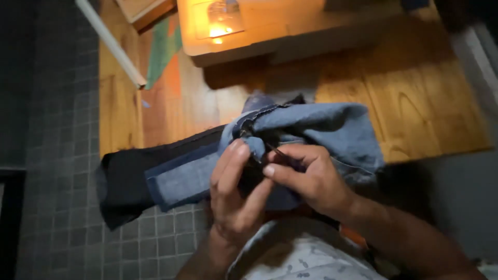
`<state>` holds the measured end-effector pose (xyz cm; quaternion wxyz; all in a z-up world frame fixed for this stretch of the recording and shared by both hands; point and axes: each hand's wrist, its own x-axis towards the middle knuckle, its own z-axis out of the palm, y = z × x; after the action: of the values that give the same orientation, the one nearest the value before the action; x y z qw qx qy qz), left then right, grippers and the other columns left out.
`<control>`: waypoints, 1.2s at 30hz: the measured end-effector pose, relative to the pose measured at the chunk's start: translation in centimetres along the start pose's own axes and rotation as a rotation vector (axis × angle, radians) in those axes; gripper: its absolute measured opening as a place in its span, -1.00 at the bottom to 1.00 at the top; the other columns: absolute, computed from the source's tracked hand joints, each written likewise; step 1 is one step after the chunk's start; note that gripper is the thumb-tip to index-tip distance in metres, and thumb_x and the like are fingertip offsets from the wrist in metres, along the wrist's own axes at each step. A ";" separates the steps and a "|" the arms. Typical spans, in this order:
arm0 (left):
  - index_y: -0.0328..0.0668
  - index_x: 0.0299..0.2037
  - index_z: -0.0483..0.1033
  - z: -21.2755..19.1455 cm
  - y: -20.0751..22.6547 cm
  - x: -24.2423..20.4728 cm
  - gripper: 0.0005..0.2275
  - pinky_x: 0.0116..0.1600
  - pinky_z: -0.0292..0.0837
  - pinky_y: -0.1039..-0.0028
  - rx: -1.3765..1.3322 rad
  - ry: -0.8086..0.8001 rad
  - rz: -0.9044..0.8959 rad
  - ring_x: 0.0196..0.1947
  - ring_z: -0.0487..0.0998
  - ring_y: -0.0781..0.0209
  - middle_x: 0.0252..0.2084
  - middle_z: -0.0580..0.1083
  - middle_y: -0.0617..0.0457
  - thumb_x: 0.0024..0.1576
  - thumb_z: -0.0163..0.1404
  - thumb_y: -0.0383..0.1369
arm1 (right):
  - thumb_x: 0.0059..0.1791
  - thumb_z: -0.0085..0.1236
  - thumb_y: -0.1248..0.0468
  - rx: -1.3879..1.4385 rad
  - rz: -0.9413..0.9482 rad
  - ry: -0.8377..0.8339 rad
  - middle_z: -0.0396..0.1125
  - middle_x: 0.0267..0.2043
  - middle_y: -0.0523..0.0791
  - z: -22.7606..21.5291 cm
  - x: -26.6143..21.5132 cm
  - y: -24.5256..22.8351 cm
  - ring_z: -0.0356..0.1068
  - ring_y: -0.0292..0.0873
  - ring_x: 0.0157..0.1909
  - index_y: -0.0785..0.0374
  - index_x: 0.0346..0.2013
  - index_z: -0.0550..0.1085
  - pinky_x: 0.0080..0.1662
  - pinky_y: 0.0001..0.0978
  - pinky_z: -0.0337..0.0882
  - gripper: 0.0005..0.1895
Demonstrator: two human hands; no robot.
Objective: Ripping seams and trimming loose threads from denim fabric using a small hand tool.
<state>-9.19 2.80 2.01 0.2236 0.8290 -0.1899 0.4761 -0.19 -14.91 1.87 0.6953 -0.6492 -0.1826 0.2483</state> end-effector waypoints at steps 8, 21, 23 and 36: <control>-0.23 0.36 0.54 -6.1 -4.8 5.3 -0.60 0.62 0.49 -0.05 -0.399 -0.400 -0.322 0.51 0.55 -0.29 0.53 0.46 -0.32 0.52 -0.05 -0.10 | 0.20 0.25 0.15 -0.221 -0.113 -0.280 0.37 -0.30 -0.25 -3.5 1.8 -2.0 0.30 -0.32 -0.33 0.17 -0.19 0.59 -0.24 -0.38 0.31 -0.82; 0.43 -0.41 0.48 -6.7 -7.1 12.7 -0.79 -0.65 0.31 -0.02 0.336 -1.100 -0.076 -0.61 0.53 -0.01 -0.56 0.43 0.16 0.27 0.10 0.02 | 0.07 0.25 0.25 -0.552 -0.465 -0.307 0.38 -0.14 -0.20 -6.4 8.2 -11.4 0.32 -0.29 -0.20 0.11 -0.15 0.46 -0.17 -0.44 0.33 -0.87; -0.12 -0.43 0.29 -6.3 -3.7 13.0 -0.64 -0.41 -0.15 0.15 0.203 -0.217 -0.030 -0.54 0.03 0.09 -0.47 -0.03 0.07 0.51 -0.28 -0.48 | 0.11 0.23 0.52 -0.442 -0.432 -0.011 0.22 -0.25 -0.25 -4.9 8.5 -11.5 0.11 -0.42 -0.29 0.20 0.43 0.44 -0.24 -0.58 0.14 -0.42; -0.15 -0.06 0.66 -4.0 -3.7 1.6 -0.79 -0.10 0.58 0.21 -0.052 -0.128 -0.700 -0.29 0.71 -0.01 -0.24 0.68 -0.01 0.25 0.42 -0.32 | 0.10 0.38 0.30 -0.665 -0.374 -0.198 0.59 -0.29 -0.23 -4.1 8.0 -4.2 0.48 -0.22 -0.25 0.12 -0.23 0.65 -0.12 -0.37 0.41 -0.97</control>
<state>-9.35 7.90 4.51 0.3819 0.8660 0.0799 0.3126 9.10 -13.73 5.08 0.4594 -0.7674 -0.4345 0.1063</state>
